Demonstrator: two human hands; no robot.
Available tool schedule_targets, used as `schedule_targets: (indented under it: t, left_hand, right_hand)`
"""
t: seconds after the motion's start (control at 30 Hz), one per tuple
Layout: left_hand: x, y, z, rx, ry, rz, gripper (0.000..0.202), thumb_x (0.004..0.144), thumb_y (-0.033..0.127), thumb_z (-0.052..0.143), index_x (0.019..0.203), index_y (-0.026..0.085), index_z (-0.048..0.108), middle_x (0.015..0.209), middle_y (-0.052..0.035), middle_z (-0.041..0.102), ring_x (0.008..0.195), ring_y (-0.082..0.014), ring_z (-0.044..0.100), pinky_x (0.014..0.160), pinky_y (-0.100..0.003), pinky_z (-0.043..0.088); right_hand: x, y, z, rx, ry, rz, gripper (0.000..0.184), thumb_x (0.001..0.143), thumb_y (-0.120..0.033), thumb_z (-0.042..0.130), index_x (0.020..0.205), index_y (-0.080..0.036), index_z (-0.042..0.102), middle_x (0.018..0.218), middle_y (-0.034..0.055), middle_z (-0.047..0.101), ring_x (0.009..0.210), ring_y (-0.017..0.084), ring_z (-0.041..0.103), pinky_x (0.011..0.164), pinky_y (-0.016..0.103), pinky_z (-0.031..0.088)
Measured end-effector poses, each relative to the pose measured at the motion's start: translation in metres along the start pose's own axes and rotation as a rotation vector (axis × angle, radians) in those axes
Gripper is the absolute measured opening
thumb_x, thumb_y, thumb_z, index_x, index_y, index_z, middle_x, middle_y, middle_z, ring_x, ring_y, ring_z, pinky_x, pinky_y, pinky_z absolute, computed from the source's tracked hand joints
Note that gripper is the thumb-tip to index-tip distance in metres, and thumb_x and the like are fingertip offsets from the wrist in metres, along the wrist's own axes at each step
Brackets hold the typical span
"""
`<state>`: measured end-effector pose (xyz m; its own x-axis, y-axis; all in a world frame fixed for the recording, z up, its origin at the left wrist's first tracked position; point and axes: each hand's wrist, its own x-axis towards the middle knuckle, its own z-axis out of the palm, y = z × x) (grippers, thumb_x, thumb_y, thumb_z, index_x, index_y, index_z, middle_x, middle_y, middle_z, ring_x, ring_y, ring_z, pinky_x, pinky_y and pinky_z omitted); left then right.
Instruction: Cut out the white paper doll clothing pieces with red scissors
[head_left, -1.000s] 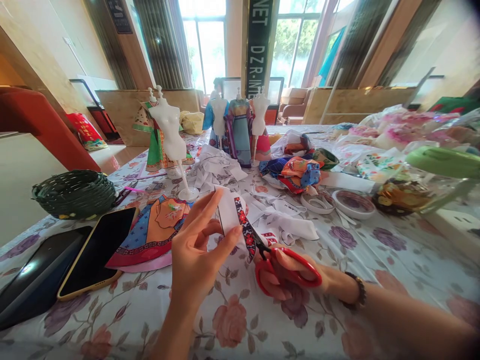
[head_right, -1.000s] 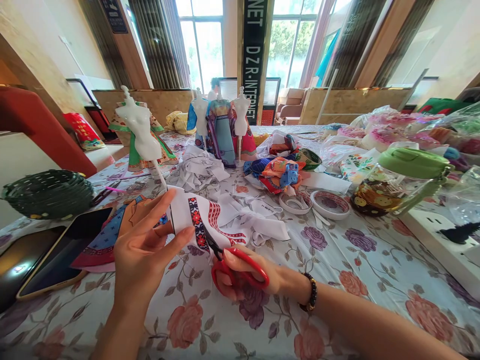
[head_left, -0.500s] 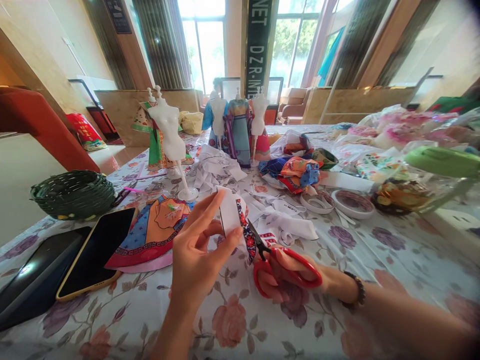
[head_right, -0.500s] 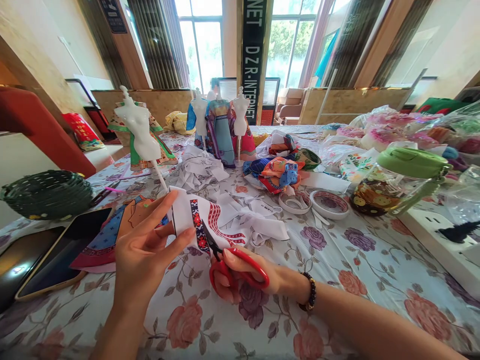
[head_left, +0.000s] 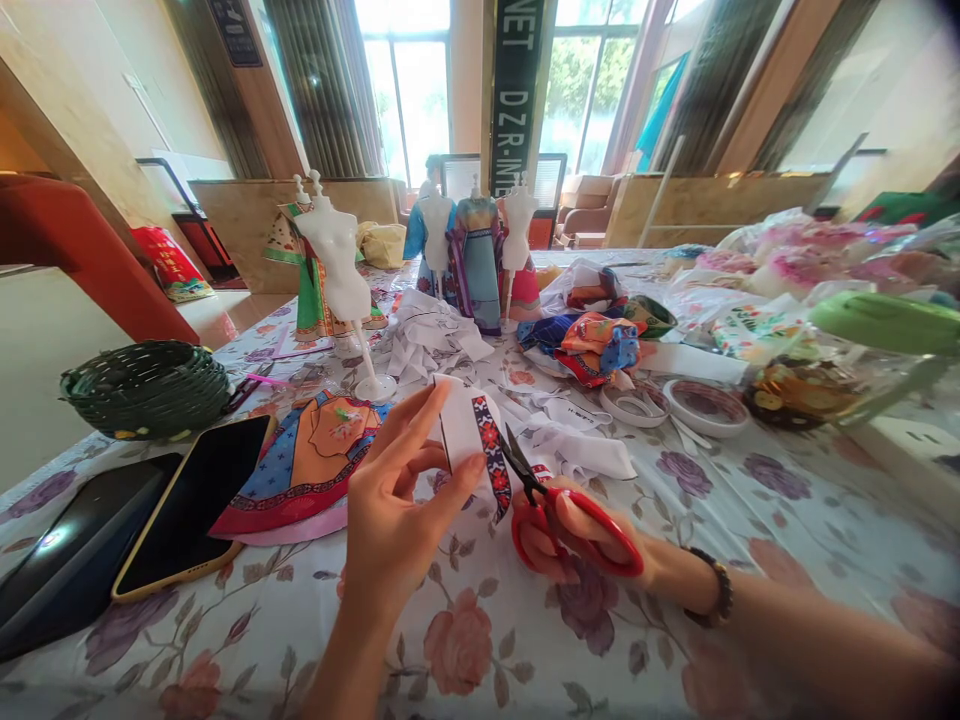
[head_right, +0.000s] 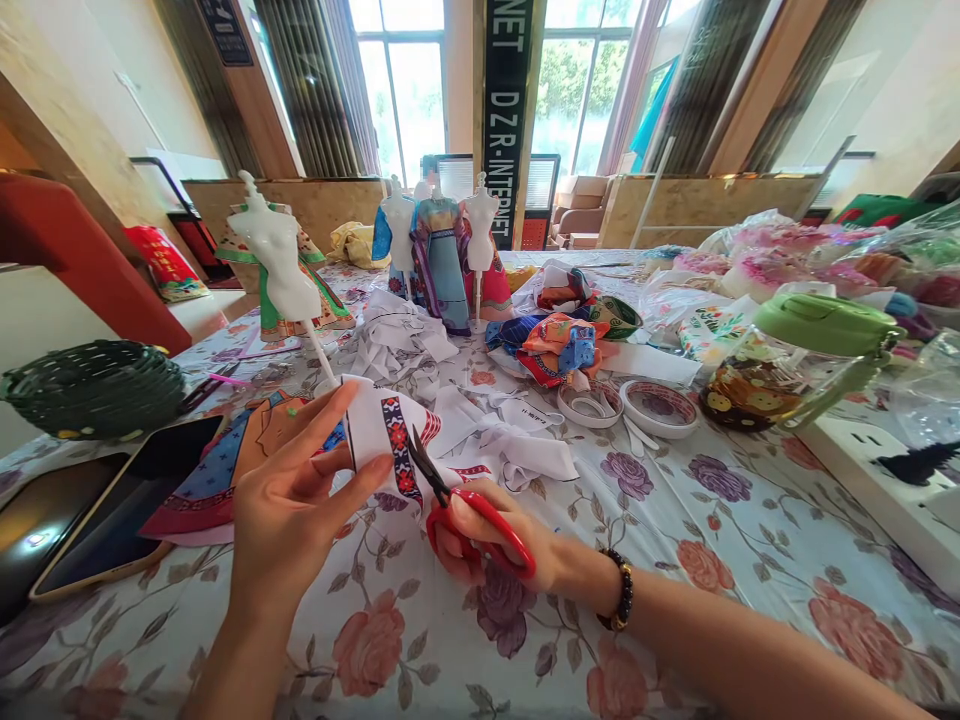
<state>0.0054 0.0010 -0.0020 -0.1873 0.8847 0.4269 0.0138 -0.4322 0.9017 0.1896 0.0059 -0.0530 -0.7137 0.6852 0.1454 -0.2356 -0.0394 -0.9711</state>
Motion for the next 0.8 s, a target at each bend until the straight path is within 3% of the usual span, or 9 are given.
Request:
schedule_targets:
  t: [0.4, 0.6, 0.8]
  left_hand:
    - [0.0, 0.001, 0.001, -0.007, 0.008, -0.006, 0.053, 0.065, 0.02, 0.082, 0.113, 0.037, 0.071, 0.142, -0.0013, 0.054, 0.073, -0.011, 0.069, 0.054, -0.018, 0.057]
    - [0.0, 0.0, 0.0, 0.008, 0.013, 0.01, 0.054, 0.066, 0.019, 0.082, 0.115, 0.036, 0.07, 0.142, -0.0019, 0.054, 0.074, -0.0116, 0.07, 0.061, -0.021, 0.059]
    - [0.0, 0.0, -0.001, 0.029, 0.001, 0.023, 0.053, 0.067, 0.019, 0.081, 0.116, 0.036, 0.069, 0.141, -0.002, 0.055, 0.071, -0.0101, 0.069, 0.058, -0.02, 0.057]
  right_hand:
    - [0.002, -0.013, 0.008, -0.117, 0.132, 0.035, 0.056, 0.081, -0.067, 0.052, 0.052, -0.021, 0.043, 0.045, -0.0036, 0.041, 0.04, 0.009, 0.031, 0.039, 0.026, 0.022]
    - [0.002, -0.014, 0.009, -0.187, 0.176, 0.052, 0.058, 0.08, -0.068, 0.053, 0.048, -0.02, 0.044, 0.042, -0.003, 0.042, 0.038, 0.008, 0.032, 0.038, 0.026, 0.02]
    - [0.002, -0.017, 0.011, -0.193, 0.216, 0.07, 0.057, 0.077, -0.066, 0.057, 0.046, -0.021, 0.04, 0.042, -0.0046, 0.037, 0.04, 0.009, 0.031, 0.04, 0.027, 0.018]
